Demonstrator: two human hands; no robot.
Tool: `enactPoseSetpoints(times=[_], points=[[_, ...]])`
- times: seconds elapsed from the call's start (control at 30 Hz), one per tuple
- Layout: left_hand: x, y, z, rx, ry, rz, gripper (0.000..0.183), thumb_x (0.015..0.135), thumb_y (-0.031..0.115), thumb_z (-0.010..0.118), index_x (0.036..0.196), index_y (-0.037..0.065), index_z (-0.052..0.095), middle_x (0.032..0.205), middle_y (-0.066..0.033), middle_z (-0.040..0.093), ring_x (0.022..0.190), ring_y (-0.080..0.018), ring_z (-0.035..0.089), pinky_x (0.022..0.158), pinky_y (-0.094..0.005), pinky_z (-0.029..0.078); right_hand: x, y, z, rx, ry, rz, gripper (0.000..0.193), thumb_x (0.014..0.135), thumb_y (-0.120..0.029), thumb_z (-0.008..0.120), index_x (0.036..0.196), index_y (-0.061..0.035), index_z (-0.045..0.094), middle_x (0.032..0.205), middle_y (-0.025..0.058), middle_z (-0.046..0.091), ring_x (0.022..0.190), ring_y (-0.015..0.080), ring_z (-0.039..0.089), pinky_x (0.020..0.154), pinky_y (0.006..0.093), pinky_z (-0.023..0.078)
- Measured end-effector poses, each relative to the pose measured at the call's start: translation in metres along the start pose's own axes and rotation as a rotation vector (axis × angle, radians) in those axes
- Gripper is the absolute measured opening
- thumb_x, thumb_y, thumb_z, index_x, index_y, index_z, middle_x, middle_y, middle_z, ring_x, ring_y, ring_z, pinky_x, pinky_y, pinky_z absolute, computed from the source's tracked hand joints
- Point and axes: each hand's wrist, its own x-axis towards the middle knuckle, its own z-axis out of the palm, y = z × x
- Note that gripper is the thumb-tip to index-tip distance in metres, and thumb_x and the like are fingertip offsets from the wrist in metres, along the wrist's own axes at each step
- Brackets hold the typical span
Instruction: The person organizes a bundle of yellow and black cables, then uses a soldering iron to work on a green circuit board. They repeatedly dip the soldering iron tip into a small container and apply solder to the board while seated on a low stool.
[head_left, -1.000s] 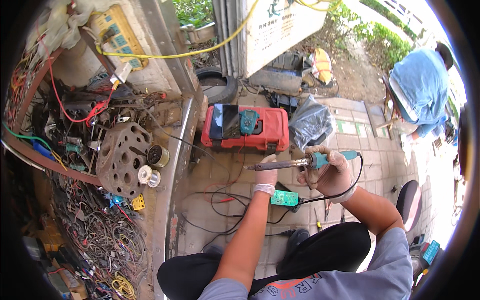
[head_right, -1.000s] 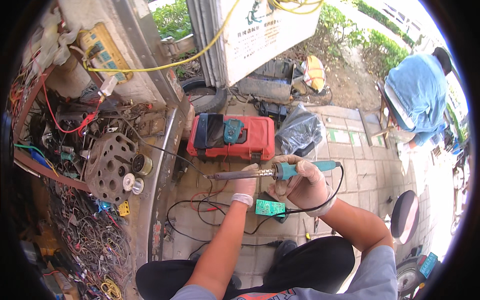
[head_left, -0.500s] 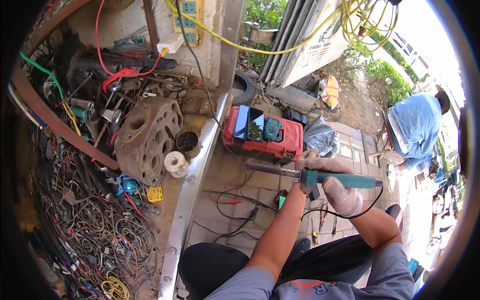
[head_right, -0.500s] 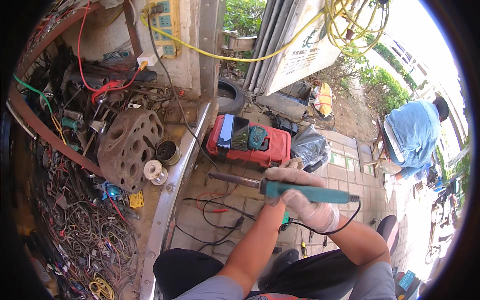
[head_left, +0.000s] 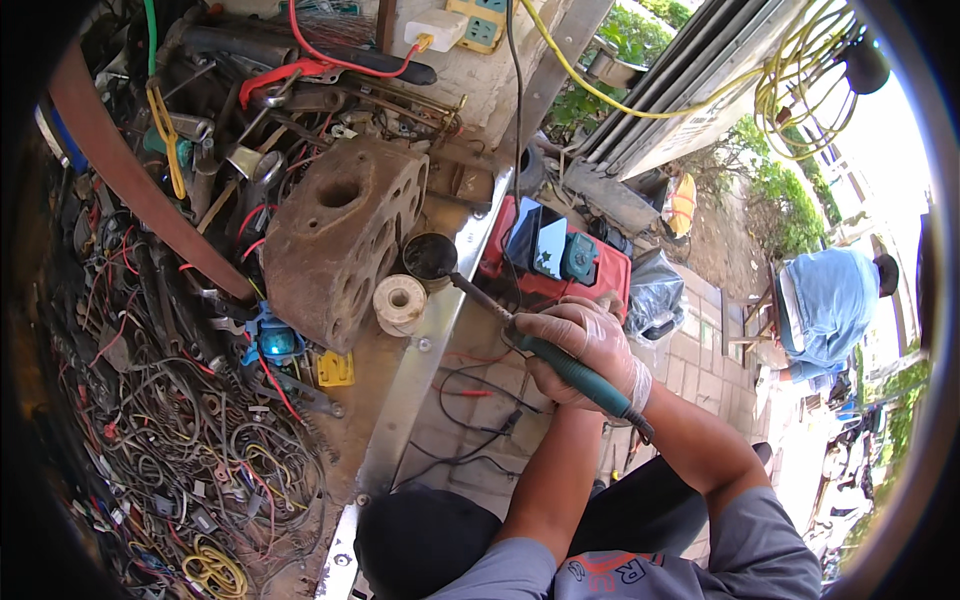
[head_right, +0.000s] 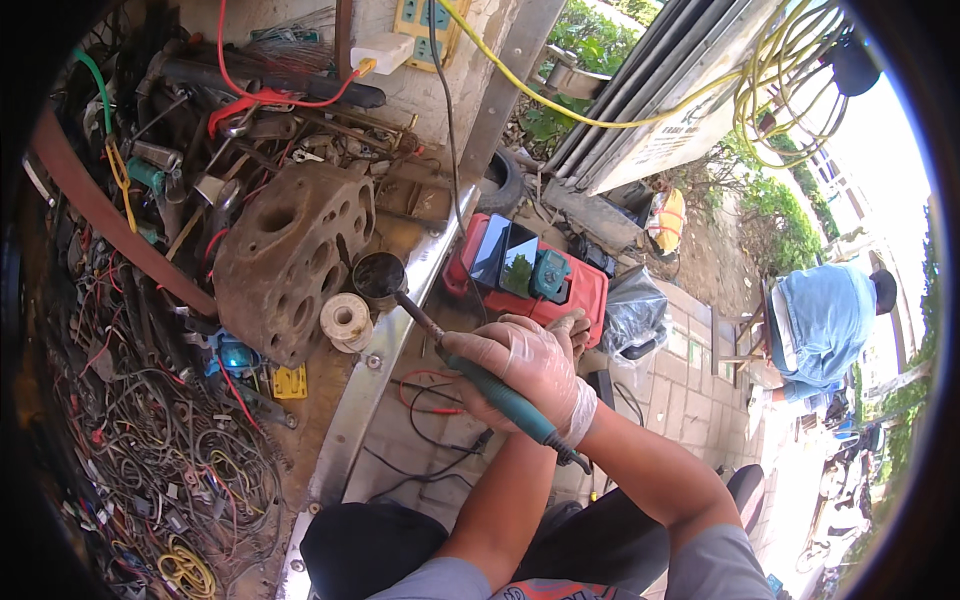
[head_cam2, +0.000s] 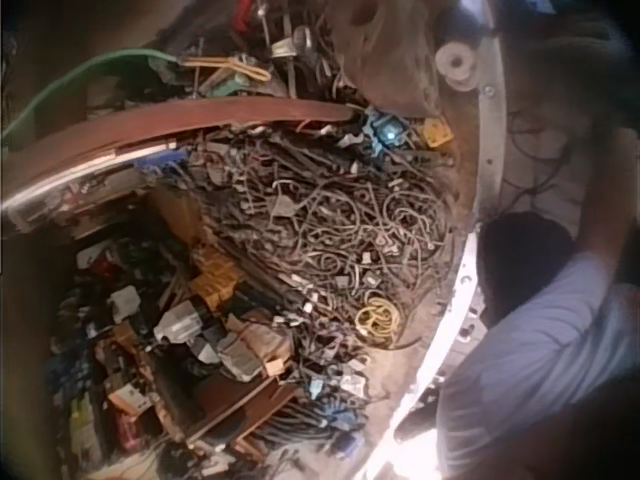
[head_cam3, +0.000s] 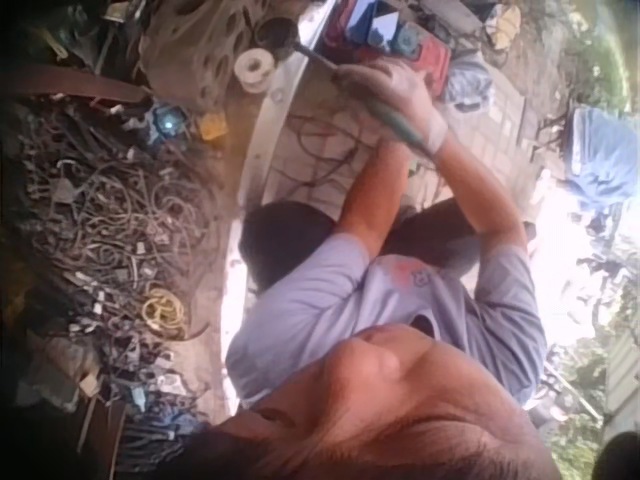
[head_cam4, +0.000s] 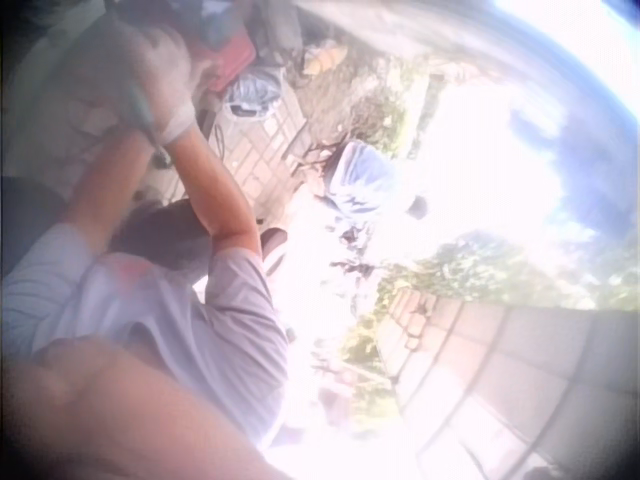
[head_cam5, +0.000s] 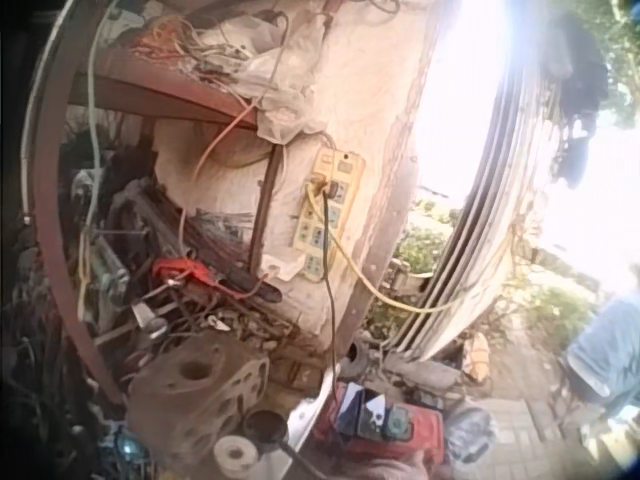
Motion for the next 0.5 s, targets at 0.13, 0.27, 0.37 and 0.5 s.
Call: enactPoseSetpoints(times=[0.13,0.27,0.37,0.5], points=[[-0.003,0.003,-0.005,-0.002,0.011,-0.007,0.020,0.100,0.017,0.062,0.108,0.001,0.070,0.088,-0.0007,0.066,0.071,-0.0085,0.057,0.065,-0.0240,0.049,-0.008,-0.001,-0.006,0.028,-0.006,-0.018,0.054,0.064,-0.008,0.075,0.117,-0.0093,0.066,0.086,0.0059,0.065,0.072,0.0277,0.063,0.065,0.0412,0.050],[-0.003,0.004,-0.009,0.012,0.028,0.001,0.020,0.100,0.017,0.062,0.108,0.001,0.070,0.088,-0.0010,0.066,0.072,-0.0087,0.058,0.066,-0.0240,0.049,-0.015,-0.005,-0.013,0.069,0.054,-0.010,0.054,0.063,-0.005,0.073,0.117,-0.0081,0.067,0.089,0.0072,0.065,0.074,0.0289,0.064,0.072,0.0423,0.052],[-0.003,0.005,-0.008,0.018,0.035,0.013,0.020,0.100,0.017,0.062,0.109,0.002,0.070,0.089,-0.0012,0.066,0.072,-0.0088,0.058,0.066,-0.0241,0.049,-0.017,-0.003,-0.008,0.110,0.066,0.050,0.054,0.065,-0.007,0.075,0.118,-0.0081,0.066,0.094,0.0076,0.067,0.080,0.0285,0.065,0.074,0.0430,0.053],[0.000,0.011,-0.002,0.012,0.025,0.036,0.020,0.100,0.017,0.062,0.109,0.002,0.070,0.089,-0.0015,0.066,0.072,-0.0091,0.058,0.066,-0.0242,0.049,-0.013,0.004,0.003,0.067,0.014,0.041,0.053,0.068,-0.011,0.077,0.119,-0.0128,0.067,0.095,0.0063,0.067,0.079,0.0270,0.065,0.075,0.0423,0.051]])
